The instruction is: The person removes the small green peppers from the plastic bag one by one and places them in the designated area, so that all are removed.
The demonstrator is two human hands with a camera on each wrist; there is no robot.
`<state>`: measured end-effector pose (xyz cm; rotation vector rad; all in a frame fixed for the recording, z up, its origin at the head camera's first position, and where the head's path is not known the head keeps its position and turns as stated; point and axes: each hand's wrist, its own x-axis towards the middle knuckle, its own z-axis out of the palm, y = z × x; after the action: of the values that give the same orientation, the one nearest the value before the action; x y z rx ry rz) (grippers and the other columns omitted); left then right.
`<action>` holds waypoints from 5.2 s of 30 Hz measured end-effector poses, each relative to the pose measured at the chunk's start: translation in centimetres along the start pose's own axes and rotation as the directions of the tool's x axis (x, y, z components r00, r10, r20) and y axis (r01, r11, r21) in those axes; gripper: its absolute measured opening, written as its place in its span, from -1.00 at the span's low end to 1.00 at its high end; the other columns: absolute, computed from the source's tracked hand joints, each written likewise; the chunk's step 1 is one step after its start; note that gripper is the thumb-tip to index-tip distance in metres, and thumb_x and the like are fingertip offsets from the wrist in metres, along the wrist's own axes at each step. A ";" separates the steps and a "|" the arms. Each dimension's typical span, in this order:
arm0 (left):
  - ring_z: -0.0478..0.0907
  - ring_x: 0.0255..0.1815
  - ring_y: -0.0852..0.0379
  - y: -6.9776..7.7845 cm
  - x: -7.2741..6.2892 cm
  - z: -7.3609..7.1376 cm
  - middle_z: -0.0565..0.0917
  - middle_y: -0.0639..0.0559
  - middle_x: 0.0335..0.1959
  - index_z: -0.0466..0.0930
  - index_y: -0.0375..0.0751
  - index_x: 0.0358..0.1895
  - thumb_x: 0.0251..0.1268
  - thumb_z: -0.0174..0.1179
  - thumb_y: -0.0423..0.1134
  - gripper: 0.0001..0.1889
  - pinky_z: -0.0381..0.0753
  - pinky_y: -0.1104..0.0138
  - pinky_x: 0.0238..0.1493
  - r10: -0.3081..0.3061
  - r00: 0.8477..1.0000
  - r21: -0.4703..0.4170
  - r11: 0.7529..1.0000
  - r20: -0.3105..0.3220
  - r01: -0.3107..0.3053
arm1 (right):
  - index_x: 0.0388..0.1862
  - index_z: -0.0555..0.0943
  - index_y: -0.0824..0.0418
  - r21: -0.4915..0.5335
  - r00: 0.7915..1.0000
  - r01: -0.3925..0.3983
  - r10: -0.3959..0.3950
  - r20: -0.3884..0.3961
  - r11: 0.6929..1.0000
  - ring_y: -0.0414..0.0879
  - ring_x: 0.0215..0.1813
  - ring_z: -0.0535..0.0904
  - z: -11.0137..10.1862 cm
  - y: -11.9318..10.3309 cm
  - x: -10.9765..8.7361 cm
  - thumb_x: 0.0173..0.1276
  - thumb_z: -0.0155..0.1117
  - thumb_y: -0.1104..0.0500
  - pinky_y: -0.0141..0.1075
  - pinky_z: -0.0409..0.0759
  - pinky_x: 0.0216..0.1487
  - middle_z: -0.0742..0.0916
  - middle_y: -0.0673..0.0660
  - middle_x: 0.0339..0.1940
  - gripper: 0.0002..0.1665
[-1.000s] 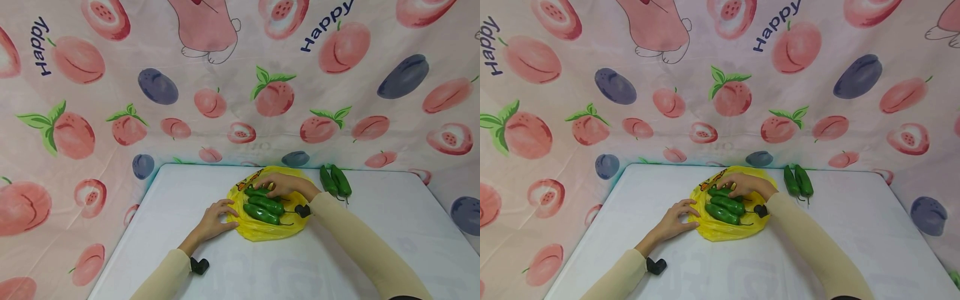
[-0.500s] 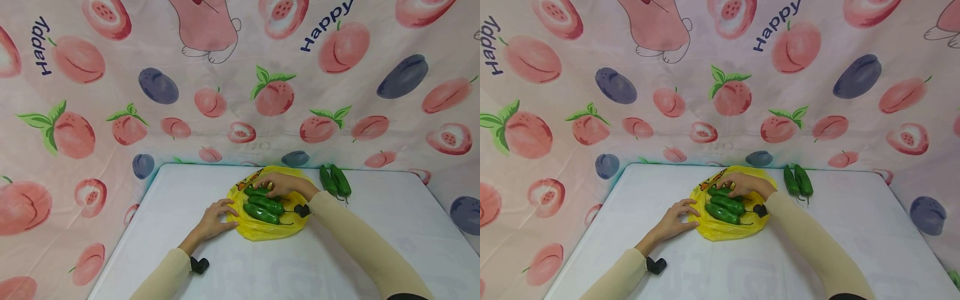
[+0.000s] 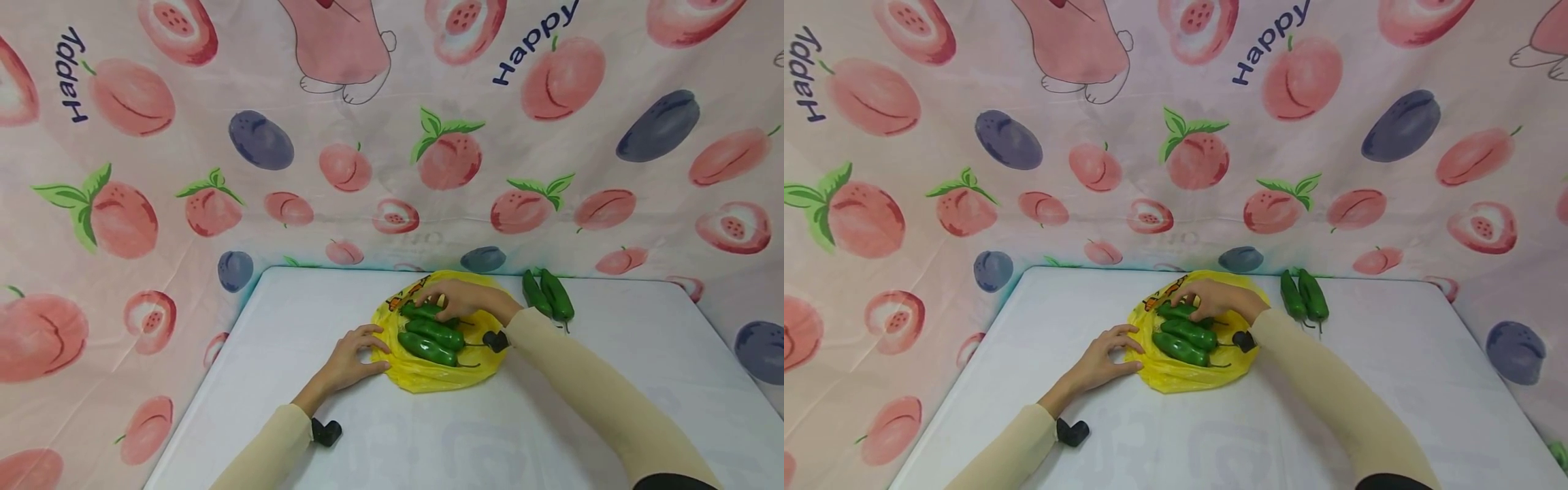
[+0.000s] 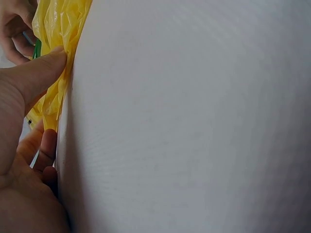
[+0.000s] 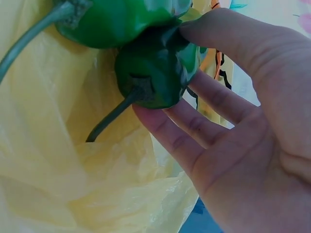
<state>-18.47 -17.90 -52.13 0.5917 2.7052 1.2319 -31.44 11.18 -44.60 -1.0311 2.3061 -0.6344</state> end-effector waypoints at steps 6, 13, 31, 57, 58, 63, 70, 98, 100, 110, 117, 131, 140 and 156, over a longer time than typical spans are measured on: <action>0.32 0.45 -0.17 0.2 0.1 -0.1 0.49 0.02 0.39 0.76 0.17 -0.10 0.24 0.49 -0.09 -0.81 0.09 -0.27 0.41 -0.006 1.000 0.005 1.000 -0.001 0.006 | 0.36 0.57 0.10 -0.006 0.999 0.031 -0.031 -0.029 0.999 0.04 0.23 0.56 -0.3 -0.4 -0.4 0.42 0.34 0.32 -0.14 0.63 0.16 0.62 0.11 0.31 -0.45; 0.33 0.44 -0.18 0.0 0.1 0.0 0.50 0.02 0.39 0.76 0.19 -0.11 0.23 0.49 -0.07 -0.81 0.08 -0.31 0.41 -0.002 1.000 0.018 1.000 -0.007 0.002 | 0.34 0.58 0.05 0.000 0.998 0.028 -0.028 -0.055 1.000 0.04 0.23 0.57 -0.3 -0.6 -0.6 0.40 0.35 0.33 -0.15 0.64 0.14 0.63 0.10 0.29 -0.45; 0.34 0.44 -0.19 -0.3 -0.2 0.2 0.50 0.03 0.39 0.76 0.23 -0.10 0.25 0.48 -0.04 -0.82 0.07 -0.35 0.41 0.013 1.000 0.009 1.000 -0.014 -0.013 | 0.35 0.57 0.01 0.037 0.983 0.074 -0.066 -0.169 0.997 0.06 0.21 0.58 0.1 -0.6 -1.7 0.43 0.36 0.29 -0.13 0.64 0.13 0.61 0.09 0.32 -0.47; 0.33 0.45 -0.18 -0.1 -0.1 0.3 0.51 0.02 0.38 0.76 0.22 -0.11 0.24 0.49 -0.05 -0.82 0.06 -0.34 0.42 0.009 1.000 -0.002 1.000 -0.022 -0.009 | 0.38 0.53 0.14 0.139 0.928 0.157 -0.098 -0.360 0.978 0.25 0.21 0.60 -0.1 -1.7 -1.8 0.40 0.39 0.29 0.13 0.61 0.17 0.64 0.28 0.25 -0.42; 0.33 0.45 -0.18 -0.1 -0.1 0.3 0.51 0.03 0.38 0.76 0.22 -0.11 0.24 0.48 -0.05 -0.82 0.06 -0.34 0.42 0.010 1.000 -0.002 1.000 -0.022 -0.010 | 0.38 0.53 0.14 0.137 0.928 0.156 -0.097 -0.361 0.978 0.24 0.22 0.60 -0.1 -1.7 -1.8 0.40 0.39 0.29 0.12 0.61 0.17 0.64 0.27 0.26 -0.42; 0.34 0.44 -0.18 -0.1 -0.1 0.3 0.51 0.03 0.38 0.76 0.21 -0.11 0.25 0.48 -0.05 -0.82 0.06 -0.34 0.42 0.009 1.000 -0.004 1.000 -0.021 -0.009 | 0.38 0.53 0.15 0.126 0.927 0.155 -0.100 -0.361 0.980 0.21 0.22 0.60 -0.1 -1.8 -1.8 0.39 0.39 0.29 0.10 0.62 0.17 0.65 0.25 0.26 -0.41; 0.33 0.45 -0.19 0.0 -0.2 0.2 0.50 0.03 0.39 0.76 0.21 -0.10 0.25 0.48 -0.07 -0.82 0.05 -0.33 0.42 0.009 1.000 -0.005 1.000 -0.017 -0.009 | 0.38 0.54 0.12 0.106 0.926 0.134 -0.086 -0.366 0.985 0.17 0.15 0.65 -0.2 -1.7 -2.1 0.40 0.40 0.26 0.04 0.65 0.13 0.66 0.25 0.23 -0.43; 0.32 0.45 -0.19 -0.1 0.0 0.4 0.50 0.03 0.38 0.76 0.20 -0.12 0.24 0.49 -0.07 -0.83 0.06 -0.32 0.43 -0.011 1.000 -0.008 1.000 -0.026 0.011 | 0.39 0.55 0.11 0.051 0.919 0.027 -0.004 -0.394 0.998 0.16 0.08 0.67 -2.5 1.3 -7.3 0.40 0.42 0.23 -0.03 0.69 0.04 0.65 0.26 0.26 -0.42; 0.32 0.45 -0.19 -0.1 0.0 0.4 0.50 0.02 0.38 0.76 0.21 -0.12 0.24 0.48 -0.07 -0.83 0.06 -0.32 0.42 -0.007 1.000 -0.006 1.000 -0.028 0.007 | 0.38 0.55 0.08 0.053 0.915 0.006 0.016 -0.403 0.999 0.14 0.05 0.68 -2.6 1.6 -7.8 0.39 0.42 0.21 -0.03 0.70 0.03 0.65 0.25 0.25 -0.42; 0.32 0.45 -0.19 -0.1 0.0 0.5 0.50 0.01 0.39 0.76 0.20 -0.12 0.25 0.48 -0.06 -0.83 0.05 -0.33 0.43 -0.008 1.000 -0.013 1.000 -0.025 0.008 | 0.34 0.58 0.08 0.034 0.883 -0.044 0.055 -0.466 0.998 0.09 -0.04 0.70 -2.7 3.7 -10.7 0.36 0.46 0.21 -0.03 0.71 -0.03 0.68 0.24 0.13 -0.43; 0.32 0.44 -0.20 0.1 -0.1 0.5 0.51 0.00 0.38 0.76 0.19 -0.12 0.24 0.48 -0.06 -0.83 0.07 -0.33 0.42 -0.002 1.000 -0.008 1.000 -0.026 0.002 | 0.36 0.56 0.17 0.032 0.860 -0.054 0.063 -0.506 0.998 0.09 -0.07 0.69 -2.8 5.2 -13.4 0.37 0.45 0.19 0.06 0.67 0.03 0.69 0.28 0.13 -0.42; 0.33 0.44 -0.18 -0.1 0.0 0.5 0.51 0.01 0.38 0.76 0.19 -0.12 0.24 0.49 -0.05 -0.82 0.08 -0.33 0.42 -0.005 1.000 0.007 1.000 -0.027 0.005 | 0.34 0.56 0.20 0.065 0.833 -0.131 0.146 -0.533 0.989 0.09 -0.11 0.65 -2.7 7.9 -17.7 0.35 0.48 0.18 -0.27 0.67 -0.20 0.67 0.35 0.17 -0.40; 0.33 0.44 -0.19 -0.2 0.0 0.5 0.51 0.02 0.37 0.76 0.21 -0.12 0.24 0.49 -0.03 -0.82 0.07 -0.34 0.41 0.003 1.000 0.000 1.000 -0.030 -0.003 | 0.33 0.57 0.23 0.034 0.809 -0.137 0.132 -0.573 0.990 0.15 -0.05 0.70 -2.3 9.4 -20.7 0.35 0.49 0.19 -0.33 0.66 -0.17 0.66 0.35 0.20 -0.42; 0.32 0.44 -0.19 0.0 0.0 0.4 0.50 0.02 0.39 0.76 0.23 -0.12 0.24 0.49 -0.05 -0.82 0.07 -0.32 0.43 -0.008 1.000 0.005 1.000 -0.026 0.008 | 0.34 0.56 0.22 0.066 0.778 -0.189 0.190 -0.598 0.980 0.22 -0.05 0.71 -1.8 11.0 -23.6 0.34 0.50 0.16 -0.29 0.65 -0.28 0.67 0.38 0.16 -0.39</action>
<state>-18.34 -17.63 -52.45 0.5693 2.7300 1.2390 -25.02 36.47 -43.41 -0.6252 2.9071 -0.9933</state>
